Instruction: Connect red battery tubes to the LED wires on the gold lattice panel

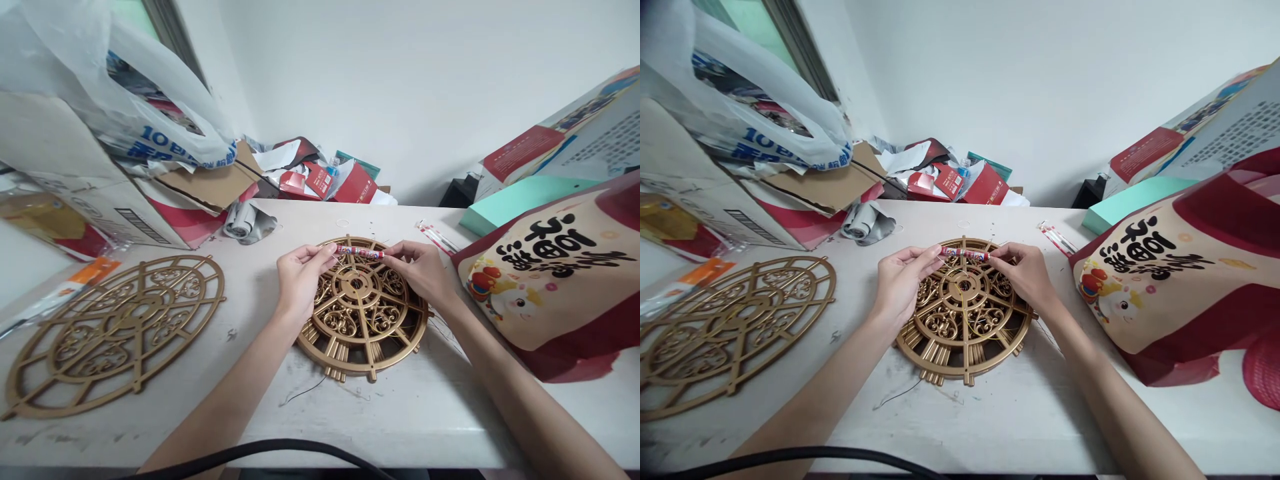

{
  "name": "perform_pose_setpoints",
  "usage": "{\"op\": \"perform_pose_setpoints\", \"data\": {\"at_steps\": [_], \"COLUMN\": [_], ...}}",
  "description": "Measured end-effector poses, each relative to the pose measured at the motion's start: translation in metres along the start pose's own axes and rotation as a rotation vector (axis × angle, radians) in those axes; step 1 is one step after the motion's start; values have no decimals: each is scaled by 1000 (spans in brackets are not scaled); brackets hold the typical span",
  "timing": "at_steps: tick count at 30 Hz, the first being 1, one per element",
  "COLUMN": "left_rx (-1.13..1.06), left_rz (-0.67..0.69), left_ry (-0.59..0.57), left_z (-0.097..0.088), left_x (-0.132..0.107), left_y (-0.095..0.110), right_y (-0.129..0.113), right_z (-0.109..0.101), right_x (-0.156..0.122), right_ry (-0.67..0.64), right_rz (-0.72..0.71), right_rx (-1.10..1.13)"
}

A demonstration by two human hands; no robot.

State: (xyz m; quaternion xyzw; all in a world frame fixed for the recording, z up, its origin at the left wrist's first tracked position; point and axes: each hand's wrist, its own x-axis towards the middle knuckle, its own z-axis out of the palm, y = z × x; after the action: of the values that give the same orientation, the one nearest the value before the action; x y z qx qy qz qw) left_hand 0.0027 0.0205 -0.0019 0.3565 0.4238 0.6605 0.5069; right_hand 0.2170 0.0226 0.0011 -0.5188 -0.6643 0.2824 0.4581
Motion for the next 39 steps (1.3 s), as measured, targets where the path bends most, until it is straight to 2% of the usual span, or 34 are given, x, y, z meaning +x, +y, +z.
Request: {"op": "perform_pose_setpoints", "data": {"at_steps": [7, 20, 29, 36, 39], "left_rx": [6, 53, 74, 74, 75], "left_rz": [13, 50, 82, 85, 89], "left_ry": [-3, 1, -6, 8, 15], "left_z": [0, -1, 0, 1, 1], "left_x": [-1, 1, -1, -1, -1], "left_y": [1, 1, 0, 2, 1], "right_y": [7, 2, 2, -4, -7], "right_z": [7, 15, 20, 20, 19], "right_x": [-7, -13, -15, -17, -17], "right_ry": [86, 110, 107, 68, 55], "right_rz": [-75, -99, -78, -51, 18], "right_rx": [-31, -97, -123, -43, 52]}}
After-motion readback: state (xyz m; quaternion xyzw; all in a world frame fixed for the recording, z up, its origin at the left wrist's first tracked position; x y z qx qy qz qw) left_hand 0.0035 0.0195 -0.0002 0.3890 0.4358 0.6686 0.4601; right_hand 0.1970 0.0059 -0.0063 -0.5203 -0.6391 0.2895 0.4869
